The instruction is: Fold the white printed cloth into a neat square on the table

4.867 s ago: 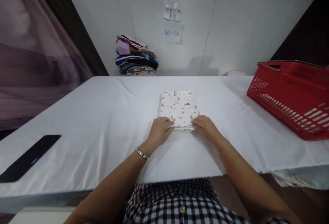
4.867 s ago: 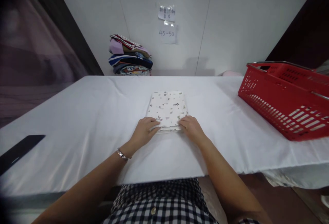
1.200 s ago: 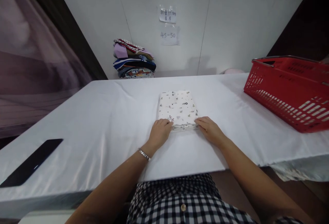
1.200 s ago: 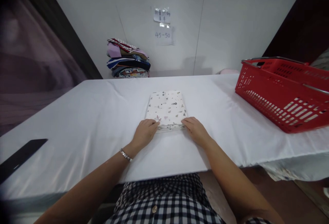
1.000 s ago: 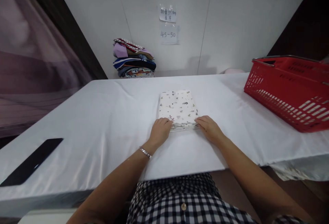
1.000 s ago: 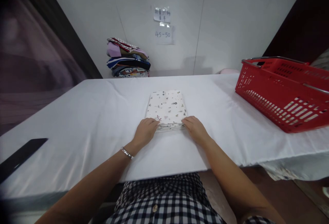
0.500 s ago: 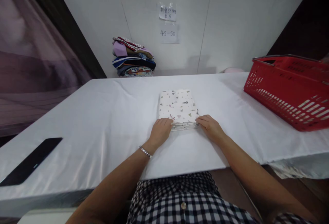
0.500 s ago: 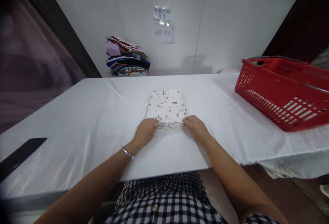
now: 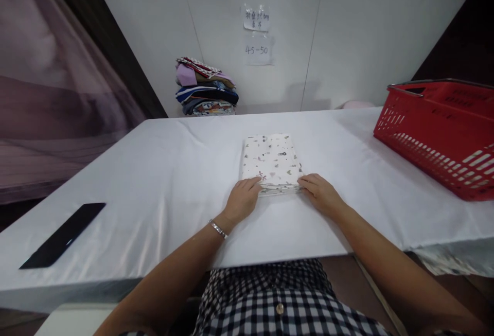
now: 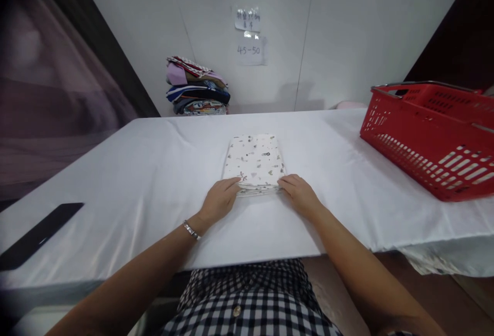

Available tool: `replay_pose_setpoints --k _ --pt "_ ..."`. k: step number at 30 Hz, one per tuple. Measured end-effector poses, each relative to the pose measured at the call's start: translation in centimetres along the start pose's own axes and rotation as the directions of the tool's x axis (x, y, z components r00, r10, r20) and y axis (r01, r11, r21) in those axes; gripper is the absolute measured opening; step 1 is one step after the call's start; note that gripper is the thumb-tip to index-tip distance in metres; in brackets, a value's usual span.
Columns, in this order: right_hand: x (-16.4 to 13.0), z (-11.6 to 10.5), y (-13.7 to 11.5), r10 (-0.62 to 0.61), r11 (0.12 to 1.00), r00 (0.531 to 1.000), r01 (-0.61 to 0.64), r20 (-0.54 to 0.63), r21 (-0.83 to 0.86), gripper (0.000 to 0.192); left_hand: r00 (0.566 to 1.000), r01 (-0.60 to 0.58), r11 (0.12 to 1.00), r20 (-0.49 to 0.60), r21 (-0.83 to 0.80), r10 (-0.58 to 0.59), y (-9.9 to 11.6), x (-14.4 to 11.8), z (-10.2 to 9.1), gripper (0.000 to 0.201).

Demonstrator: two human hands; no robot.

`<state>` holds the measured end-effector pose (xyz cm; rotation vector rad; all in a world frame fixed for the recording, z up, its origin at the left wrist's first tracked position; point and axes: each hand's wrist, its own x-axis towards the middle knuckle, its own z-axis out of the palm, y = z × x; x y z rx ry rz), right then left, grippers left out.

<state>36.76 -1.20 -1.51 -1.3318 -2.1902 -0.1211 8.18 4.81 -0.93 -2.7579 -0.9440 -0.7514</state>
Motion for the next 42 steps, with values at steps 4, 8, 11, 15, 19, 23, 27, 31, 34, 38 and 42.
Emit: replay_pose_setpoints --k 4,8,11,15,19,23,27,31,34,38,42 --pt "-0.1 0.3 0.4 0.028 0.999 0.999 -0.027 -0.016 0.040 0.034 1.000 0.002 1.000 0.005 0.013 -0.002 0.3 0.1 -0.1 0.012" --pt "-0.2 0.4 0.7 0.021 0.998 1.000 -0.021 -0.012 0.058 0.038 1.000 0.013 0.998 0.006 0.067 -0.013 0.3 0.3 0.2 0.017" --pt "-0.3 0.5 0.7 0.004 0.999 1.000 -0.004 -0.003 0.050 0.042 1.000 -0.015 0.999 -0.004 0.048 0.016 -0.2 0.3 0.4 0.018" --pt "-0.3 0.7 0.8 0.004 1.000 1.000 -0.004 -0.006 0.026 0.045 0.999 -0.048 0.999 -0.011 0.015 0.049 -0.9 0.1 0.5 0.016" --pt "-0.4 0.7 0.7 0.002 1.000 1.000 -0.002 -0.013 0.007 0.044 0.998 -0.059 0.998 -0.020 0.025 0.060 -0.9 -0.1 0.6 0.015" --pt "-0.4 0.4 0.4 -0.016 1.000 1.000 0.016 0.004 0.015 0.041 0.998 -0.056 0.998 -0.021 0.029 0.057 -0.7 -0.2 0.6 0.015" --pt "-0.3 0.3 0.1 -0.006 1.000 1.000 0.005 0.009 0.017 0.037 0.997 0.058 0.998 -0.052 0.035 -0.056 -0.7 -0.4 0.3 0.027" --pt "-0.3 0.6 0.1 -0.002 1.000 1.000 0.002 0.006 -0.009 0.037 0.983 0.184 0.982 0.006 0.050 -0.184 -0.2 -0.5 -0.2 0.046" --pt "-0.4 0.8 0.2 0.007 1.000 1.000 -0.007 0.015 -0.022 0.038 0.963 0.259 0.965 0.067 0.051 -0.262 0.2 -0.3 -0.5 0.038" --pt "-0.5 1.0 0.3 0.023 0.999 0.999 -0.022 0.028 -0.049 0.038 0.946 0.298 0.952 0.117 0.065 -0.304 0.2 -0.2 -0.8 0.030" --pt "-0.6 1.1 0.4 -0.002 0.997 1.000 0.003 0.013 -0.073 0.040 0.932 0.344 0.939 0.120 -0.002 -0.341 0.0 -0.5 -1.0 0.033"
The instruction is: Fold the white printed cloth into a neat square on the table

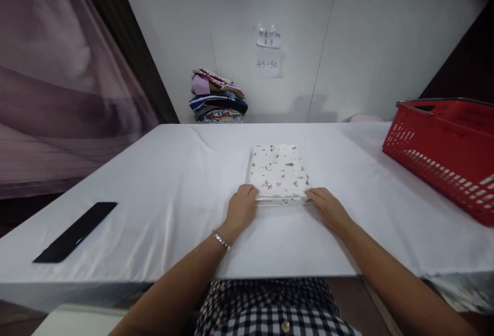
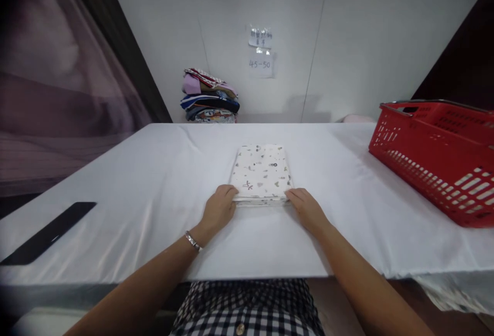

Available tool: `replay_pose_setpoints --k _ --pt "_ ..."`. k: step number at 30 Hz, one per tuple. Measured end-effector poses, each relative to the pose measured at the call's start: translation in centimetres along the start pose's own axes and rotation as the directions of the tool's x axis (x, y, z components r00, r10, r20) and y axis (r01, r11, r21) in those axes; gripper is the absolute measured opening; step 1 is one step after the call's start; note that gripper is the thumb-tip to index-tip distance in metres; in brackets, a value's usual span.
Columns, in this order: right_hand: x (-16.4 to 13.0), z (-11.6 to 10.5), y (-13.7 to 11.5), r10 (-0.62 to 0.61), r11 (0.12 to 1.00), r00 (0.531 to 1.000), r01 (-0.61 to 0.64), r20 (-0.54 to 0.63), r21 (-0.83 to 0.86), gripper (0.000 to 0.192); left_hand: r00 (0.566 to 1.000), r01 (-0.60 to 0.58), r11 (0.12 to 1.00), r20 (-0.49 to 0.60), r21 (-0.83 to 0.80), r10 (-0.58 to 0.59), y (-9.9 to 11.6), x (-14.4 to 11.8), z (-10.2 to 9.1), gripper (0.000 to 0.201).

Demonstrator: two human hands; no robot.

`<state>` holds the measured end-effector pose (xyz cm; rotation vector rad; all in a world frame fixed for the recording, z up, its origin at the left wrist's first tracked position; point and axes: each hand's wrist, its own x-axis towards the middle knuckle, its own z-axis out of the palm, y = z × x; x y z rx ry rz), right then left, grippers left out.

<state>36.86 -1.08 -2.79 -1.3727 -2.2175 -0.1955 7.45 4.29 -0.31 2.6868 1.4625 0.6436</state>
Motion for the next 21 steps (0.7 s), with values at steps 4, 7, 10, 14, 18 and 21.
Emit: replay_pose_setpoints --k 4,7,10,14,18,21 --pt "0.0 0.3 0.1 -0.022 1.000 0.999 0.022 -0.038 -0.016 0.039 0.998 0.059 0.988 -0.019 -0.144 -0.063 0.0 -0.4 0.2 0.037" --pt "-0.1 0.4 0.2 -0.030 0.999 0.998 0.029 -0.054 -0.014 0.039 0.994 0.079 0.973 -0.057 -0.218 -0.093 0.3 -0.5 0.2 0.036" --pt "0.0 0.5 0.1 -0.052 0.999 0.997 0.051 -0.061 -0.016 0.038 0.981 0.166 0.961 -0.067 -0.219 -0.185 0.3 -0.3 0.1 0.029" --pt "0.0 0.7 0.2 -0.072 0.996 0.993 0.067 -0.091 -0.055 0.035 0.944 0.329 0.931 0.062 -0.155 -0.323 -0.2 -0.1 -0.1 0.032" --pt "-0.3 0.7 0.9 -0.088 0.993 0.991 0.079 -0.104 -0.086 0.039 0.947 0.314 0.943 0.109 -0.108 -0.303 -0.6 -0.3 0.0 0.033" --pt "-0.5 0.7 1.2 -0.085 0.992 0.993 0.077 -0.087 -0.096 0.038 0.951 0.299 0.951 0.110 -0.075 -0.290 -0.6 -0.5 0.0 0.034"
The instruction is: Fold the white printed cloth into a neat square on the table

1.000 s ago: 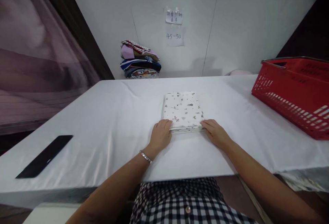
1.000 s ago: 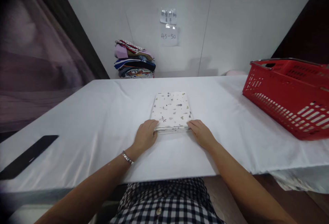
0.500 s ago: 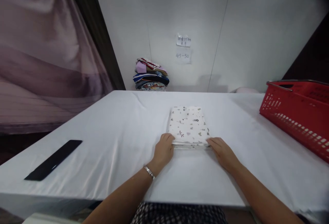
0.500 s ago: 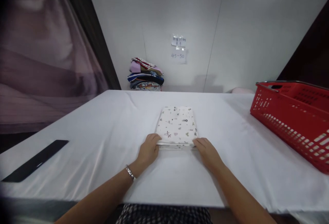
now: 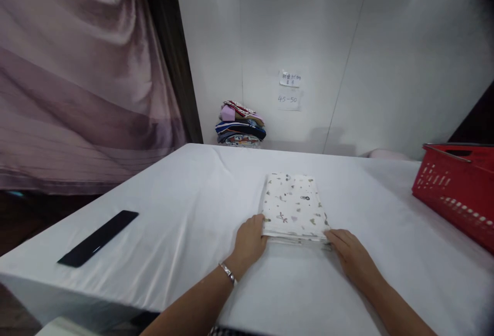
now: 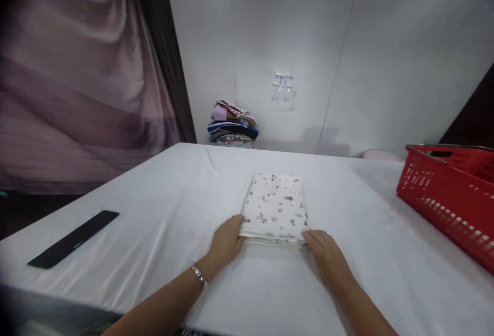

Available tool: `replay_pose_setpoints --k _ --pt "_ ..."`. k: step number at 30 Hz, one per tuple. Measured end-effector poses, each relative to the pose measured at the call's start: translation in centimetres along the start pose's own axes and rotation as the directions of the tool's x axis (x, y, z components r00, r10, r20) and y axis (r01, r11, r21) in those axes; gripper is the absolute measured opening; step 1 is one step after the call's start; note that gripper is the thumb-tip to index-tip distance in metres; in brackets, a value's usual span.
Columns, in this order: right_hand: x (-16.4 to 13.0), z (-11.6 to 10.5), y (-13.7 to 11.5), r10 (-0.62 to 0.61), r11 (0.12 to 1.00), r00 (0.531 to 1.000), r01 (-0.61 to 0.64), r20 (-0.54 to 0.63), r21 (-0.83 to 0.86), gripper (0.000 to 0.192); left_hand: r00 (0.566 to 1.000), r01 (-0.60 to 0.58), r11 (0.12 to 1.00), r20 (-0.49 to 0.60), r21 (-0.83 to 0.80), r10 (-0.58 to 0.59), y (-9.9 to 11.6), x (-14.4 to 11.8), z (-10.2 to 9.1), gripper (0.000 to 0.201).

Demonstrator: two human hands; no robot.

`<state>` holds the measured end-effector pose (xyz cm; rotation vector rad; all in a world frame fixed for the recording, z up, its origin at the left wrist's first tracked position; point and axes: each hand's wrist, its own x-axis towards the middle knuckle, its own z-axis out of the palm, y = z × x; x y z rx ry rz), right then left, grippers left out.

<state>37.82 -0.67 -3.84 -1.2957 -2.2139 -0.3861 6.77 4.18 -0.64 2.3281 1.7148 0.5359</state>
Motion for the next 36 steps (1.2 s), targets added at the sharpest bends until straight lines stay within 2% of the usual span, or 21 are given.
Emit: replay_pose_setpoints --k 3,6,9,12,15,18,28,33,36 --pt "0.0 0.1 -0.2 -0.006 1.000 1.000 0.006 0.007 -0.006 0.038 1.000 -0.009 1.000 0.007 0.028 0.009 0.0 -0.1 0.0 0.035" --pt "0.2 0.2 -0.6 -0.014 1.000 1.000 0.014 -0.019 -0.017 0.037 0.997 -0.058 0.995 -0.052 0.081 0.062 -0.1 -0.1 0.0 0.044" --pt "0.4 0.1 -0.9 -0.019 1.000 0.999 0.018 -0.035 -0.025 0.035 0.967 -0.225 0.962 -0.084 0.152 0.239 -0.3 0.1 0.0 0.056" --pt "0.6 0.0 -1.1 -0.022 1.000 0.999 0.021 -0.030 -0.017 0.034 0.925 -0.374 0.914 -0.003 0.155 0.379 -0.7 0.5 0.1 0.057" --pt "0.5 -0.1 -1.1 -0.011 1.000 1.000 0.011 -0.020 0.003 0.034 0.943 -0.331 0.940 0.048 0.083 0.328 -1.1 0.6 0.2 0.059" --pt "0.3 -0.1 -1.1 0.008 1.000 1.000 -0.008 -0.017 0.014 0.033 0.959 -0.278 0.960 0.044 -0.008 0.278 -1.3 0.4 0.2 0.063" --pt "0.0 0.1 -0.9 0.000 1.000 1.000 -0.001 0.026 0.020 0.032 0.959 -0.281 0.957 0.027 -0.074 0.284 -1.3 0.1 0.1 0.061" --pt "0.1 -0.5 -1.0 0.012 0.999 1.000 -0.013 0.018 0.031 0.033 0.958 -0.262 0.955 0.081 -0.137 0.275 -1.0 -0.4 -1.3 0.056" --pt "1.7 -1.6 -1.9 0.030 0.996 0.999 -0.027 -0.025 0.083 0.035 0.959 -0.255 0.951 0.083 -0.176 0.272 0.1 0.2 -2.5 0.051"
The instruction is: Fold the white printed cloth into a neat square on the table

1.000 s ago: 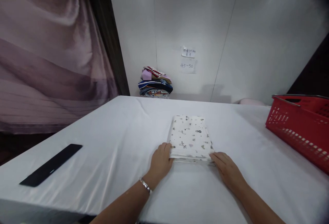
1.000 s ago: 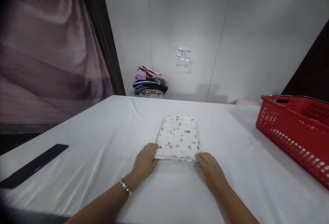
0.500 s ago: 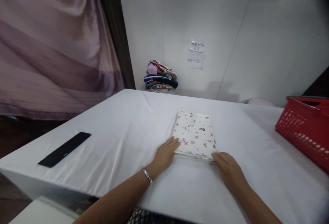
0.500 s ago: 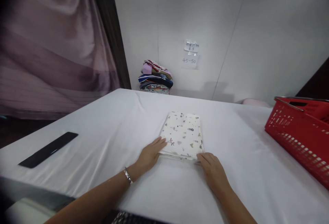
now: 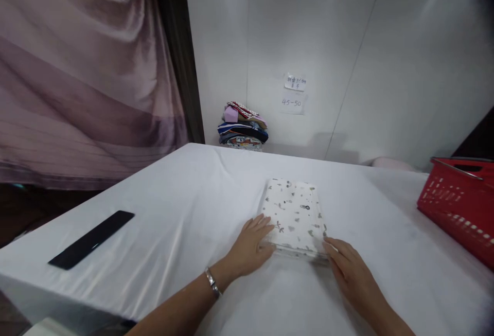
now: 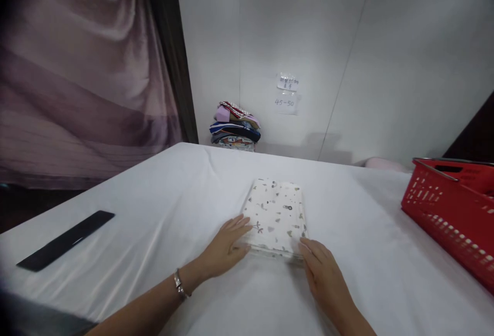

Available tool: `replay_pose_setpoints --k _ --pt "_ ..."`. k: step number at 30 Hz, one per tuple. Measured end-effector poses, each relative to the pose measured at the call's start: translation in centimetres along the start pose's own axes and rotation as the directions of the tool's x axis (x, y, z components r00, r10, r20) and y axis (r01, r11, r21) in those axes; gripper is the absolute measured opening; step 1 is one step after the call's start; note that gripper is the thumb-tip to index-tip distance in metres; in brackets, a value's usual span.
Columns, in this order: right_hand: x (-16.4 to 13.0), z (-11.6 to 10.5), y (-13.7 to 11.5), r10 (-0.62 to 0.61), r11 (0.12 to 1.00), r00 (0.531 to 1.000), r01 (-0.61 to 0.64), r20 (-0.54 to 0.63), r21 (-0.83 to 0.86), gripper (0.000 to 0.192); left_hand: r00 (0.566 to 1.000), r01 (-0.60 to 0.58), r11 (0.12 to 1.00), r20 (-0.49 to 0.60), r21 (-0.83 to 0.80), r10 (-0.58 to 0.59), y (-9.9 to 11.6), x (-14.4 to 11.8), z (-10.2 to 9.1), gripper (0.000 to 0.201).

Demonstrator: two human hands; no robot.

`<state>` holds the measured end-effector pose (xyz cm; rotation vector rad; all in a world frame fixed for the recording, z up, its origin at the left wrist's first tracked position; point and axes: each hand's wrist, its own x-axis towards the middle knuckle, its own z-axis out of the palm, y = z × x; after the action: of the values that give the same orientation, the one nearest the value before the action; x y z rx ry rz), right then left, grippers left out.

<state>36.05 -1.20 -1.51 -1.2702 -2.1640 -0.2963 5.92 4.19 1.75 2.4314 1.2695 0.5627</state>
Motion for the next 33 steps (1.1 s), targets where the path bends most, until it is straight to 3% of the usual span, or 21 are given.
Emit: replay_pose_setpoints --k 4,8,11,14,17,20,25,30,33 --pt "4.6 -0.3 -2.6 0.004 0.987 1.000 -0.006 0.012 0.161 0.037 0.996 -0.071 0.997 -0.048 0.042 0.073 1.4 3.4 -0.3 0.046" --pt "9.4 1.4 -4.9 0.066 0.936 0.992 -0.097 0.104 0.340 0.042 0.999 -0.044 0.981 -0.005 0.188 0.045 1.3 6.8 1.4 0.051" --pt "11.9 3.0 -5.7 0.167 0.867 0.962 -0.248 0.217 0.431 0.051 0.997 -0.052 0.960 0.063 0.274 0.036 0.5 7.6 3.1 0.061" --pt "14.0 4.1 -5.9 0.195 0.836 0.931 -0.323 0.309 0.444 0.057 0.995 -0.099 0.946 0.057 0.310 0.085 -0.1 7.6 4.0 0.059" --pt "15.8 4.7 -5.0 0.209 0.864 0.912 -0.341 0.353 0.370 0.062 0.998 -0.057 0.957 0.047 0.286 0.046 -0.2 7.5 4.0 0.058" --pt "16.5 5.6 -2.6 0.268 0.917 0.888 -0.354 0.373 0.185 0.065 0.998 -0.010 0.967 0.066 0.256 -0.007 -0.3 7.5 3.9 0.059" --pt "14.5 7.8 2.1 0.500 0.862 0.754 -0.481 0.426 -0.160 0.077 0.998 -0.050 0.967 0.038 0.251 0.041 -0.6 7.3 4.1 0.055" --pt "13.2 9.0 3.3 0.494 0.869 0.757 -0.450 0.428 -0.206 0.081 0.998 -0.044 0.971 0.054 0.234 0.033 -0.5 7.1 3.9 0.054" --pt "13.0 9.1 3.2 0.494 0.869 0.753 -0.448 0.434 -0.211 0.079 0.991 -0.015 0.983 0.136 0.182 -0.010 -0.3 7.4 3.2 0.056"
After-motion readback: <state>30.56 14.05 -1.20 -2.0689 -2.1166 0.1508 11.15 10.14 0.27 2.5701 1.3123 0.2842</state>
